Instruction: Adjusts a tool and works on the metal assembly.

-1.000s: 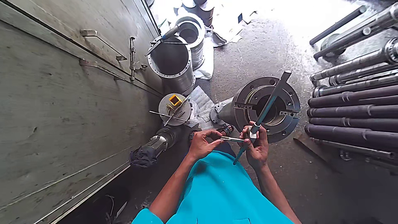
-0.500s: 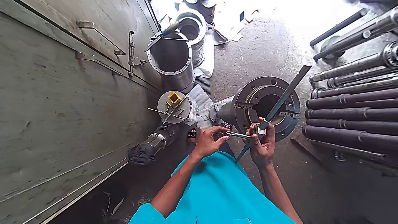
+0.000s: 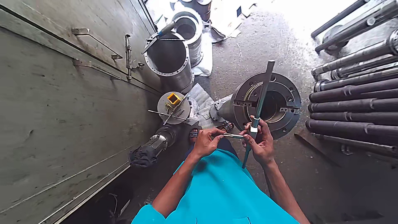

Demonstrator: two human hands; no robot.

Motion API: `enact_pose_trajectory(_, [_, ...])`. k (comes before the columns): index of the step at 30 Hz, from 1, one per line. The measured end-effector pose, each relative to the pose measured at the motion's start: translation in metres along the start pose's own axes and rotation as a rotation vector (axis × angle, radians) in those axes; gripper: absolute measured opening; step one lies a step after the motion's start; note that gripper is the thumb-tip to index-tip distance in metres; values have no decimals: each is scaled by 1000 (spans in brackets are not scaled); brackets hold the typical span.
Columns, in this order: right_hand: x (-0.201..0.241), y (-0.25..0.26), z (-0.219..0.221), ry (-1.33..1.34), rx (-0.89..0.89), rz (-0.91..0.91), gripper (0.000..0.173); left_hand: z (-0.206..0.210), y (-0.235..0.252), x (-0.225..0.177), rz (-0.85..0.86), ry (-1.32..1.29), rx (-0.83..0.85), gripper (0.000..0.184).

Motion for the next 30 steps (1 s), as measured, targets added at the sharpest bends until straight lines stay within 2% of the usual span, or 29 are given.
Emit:
enact_pose_trajectory(3, [-2, 1, 1, -3, -20, -21, 66, -1, -2, 6, -38, -105, 28, 15])
enact_pose_trajectory(6, [-3, 0, 6, 42, -48, -39, 67, -3, -3, 12, -86, -289, -40, 16])
enact_pose_trajectory(8, [-4, -1, 8, 56, -61, -50, 66, -1, -4, 19, -103, -364, -80, 25])
enact_pose_trajectory(13, [-5, -2, 11, 5, -60, -40, 66, 7, -7, 21, -148, -498, -32, 20])
enact_pose_trajectory(17, [-3, -1, 14, -45, -24, -84, 65, 1, -7, 28, -185, -433, -81, 12])
enact_pose_trajectory(21, [-4, 1, 19, -57, 8, -107, 65, -6, -10, 37, -242, -385, -155, 11])
enact_pose_trajectory(23, [-6, 2, 23, -64, 32, -97, 66, -9, -13, 41, -254, -410, -199, 17])
enact_pose_trajectory(25, [-7, 3, 28, -73, 53, -80, 66, -10, -15, 47, -270, -405, -173, 25])
enact_pose_trajectory(28, [-9, 8, 37, -117, 90, -69, 66, -9, -18, 56, -342, -177, -5, 37])
enact_pose_trajectory(30, [-10, 13, 45, -142, 115, -57, 65, -16, -24, 58, -377, 2, -36, 36])
Point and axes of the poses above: each hand's wrist, its own y-axis towards the middle knuckle, its own z-axis out of the palm, x = y × z, the point moved 8 cm from there along y, towards the middle knuckle, and after that the axes turned 3 degrees about x, right-handed, at the moved point
